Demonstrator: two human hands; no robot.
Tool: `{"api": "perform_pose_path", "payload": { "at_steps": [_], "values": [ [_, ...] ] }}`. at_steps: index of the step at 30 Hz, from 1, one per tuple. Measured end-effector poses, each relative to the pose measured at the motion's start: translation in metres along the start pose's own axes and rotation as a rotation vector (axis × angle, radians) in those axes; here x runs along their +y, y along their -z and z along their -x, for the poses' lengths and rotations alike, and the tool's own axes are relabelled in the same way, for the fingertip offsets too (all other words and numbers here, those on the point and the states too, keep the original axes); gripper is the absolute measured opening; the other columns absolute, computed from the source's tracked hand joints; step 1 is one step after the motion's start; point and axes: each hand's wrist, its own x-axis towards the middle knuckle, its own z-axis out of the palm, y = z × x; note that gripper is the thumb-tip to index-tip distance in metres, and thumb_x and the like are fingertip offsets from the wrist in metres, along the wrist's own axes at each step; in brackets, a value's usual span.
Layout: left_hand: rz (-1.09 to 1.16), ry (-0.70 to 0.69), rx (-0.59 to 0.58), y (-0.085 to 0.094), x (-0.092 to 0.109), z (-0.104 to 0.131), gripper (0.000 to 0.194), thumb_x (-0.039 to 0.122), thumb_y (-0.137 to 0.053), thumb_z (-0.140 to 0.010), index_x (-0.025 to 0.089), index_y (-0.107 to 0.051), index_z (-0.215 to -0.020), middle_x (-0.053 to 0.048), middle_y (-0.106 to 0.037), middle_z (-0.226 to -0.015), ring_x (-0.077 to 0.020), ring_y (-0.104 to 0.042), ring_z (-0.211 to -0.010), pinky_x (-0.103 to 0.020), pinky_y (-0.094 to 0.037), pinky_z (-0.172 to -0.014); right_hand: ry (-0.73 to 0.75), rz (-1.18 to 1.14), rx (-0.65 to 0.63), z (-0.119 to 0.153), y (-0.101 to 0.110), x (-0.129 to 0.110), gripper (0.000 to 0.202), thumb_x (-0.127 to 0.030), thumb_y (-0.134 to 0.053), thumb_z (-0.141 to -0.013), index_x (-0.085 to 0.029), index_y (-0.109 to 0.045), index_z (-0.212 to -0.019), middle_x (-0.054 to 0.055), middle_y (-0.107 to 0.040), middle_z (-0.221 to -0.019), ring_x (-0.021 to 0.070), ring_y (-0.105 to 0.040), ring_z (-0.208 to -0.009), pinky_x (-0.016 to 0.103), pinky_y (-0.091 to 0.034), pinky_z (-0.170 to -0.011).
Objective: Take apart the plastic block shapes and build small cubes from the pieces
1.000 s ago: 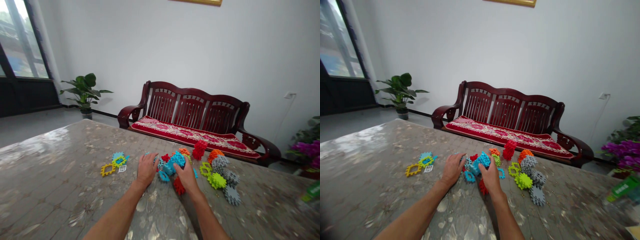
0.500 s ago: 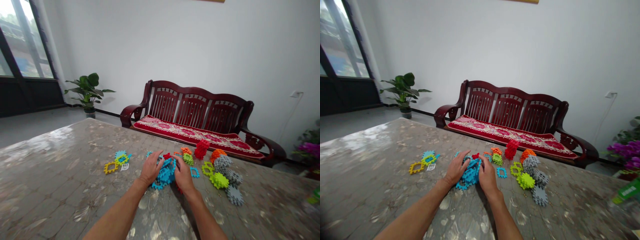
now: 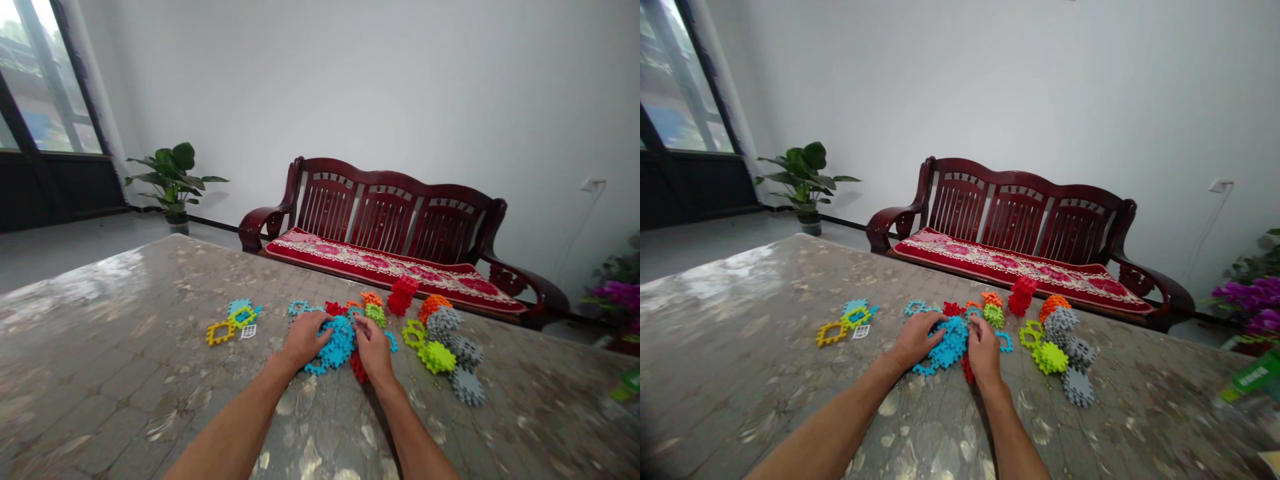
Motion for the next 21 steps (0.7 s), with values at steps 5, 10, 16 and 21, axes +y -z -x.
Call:
{"api": "perform_pose_path", "payload": {
  "at_steps": [5,10,16,21],
  "values": [
    [-0.056,0.19,0.048,0.004,-0.001,-0.003,0.021,0.03,-0.052,-0.093,0.021,-0.066,-0.106,-0.006,-0.074,-0.1,-0.0207,-0.067,-0.094,-0.031,-0.046,-0.085,0.051,0.151,-0.011,0.006,0.008,-0.006,0.036,-0.028,-0.052,-0.077,-0.018,-0.069,-0.107,0.009,-0.072,-0.109,0.0227,-0.066,-0.103,0.037,-0.05,-0.094],
    [0.016,0.348,0.174,0.008,-0.007,-0.003,0.022,0.027,-0.051,-0.093,0.02,-0.064,-0.108,-0.005,-0.073,-0.095,-0.0174,-0.068,-0.086,-0.027,-0.046,-0.077,0.171,0.415,-0.035,0.012,0.016,-0.014,0.033,-0.022,-0.05,-0.081,-0.02,-0.07,-0.106,0.008,-0.07,-0.113,0.022,-0.061,-0.111,0.035,-0.042,-0.103],
    [-0.181,0.412,0.295,0.019,-0.008,-0.002,0.036,0.024,-0.047,-0.092,0.02,-0.06,-0.125,-0.008,-0.073,-0.103,-0.023,-0.067,-0.095,-0.034,-0.047,-0.085,0.163,0.844,0.088,0.007,0.041,-0.026,0.045,-0.015,-0.047,-0.082,-0.021,-0.062,-0.124,0.007,-0.061,-0.132,0.0246,-0.048,-0.126,0.038,-0.033,-0.109],
    [-0.354,0.268,0.36,0.017,-0.001,-0.002,0.043,0.018,-0.048,-0.088,0.021,-0.06,-0.129,-0.012,-0.066,-0.124,-0.0279,-0.056,-0.118,-0.046,-0.037,-0.105,0.022,1.175,0.166,-0.003,0.079,-0.039,0.052,-0.022,-0.053,-0.085,-0.02,-0.052,-0.136,0.01,-0.05,-0.144,0.0307,-0.038,-0.135,0.043,-0.031,-0.109]
  ]
}}
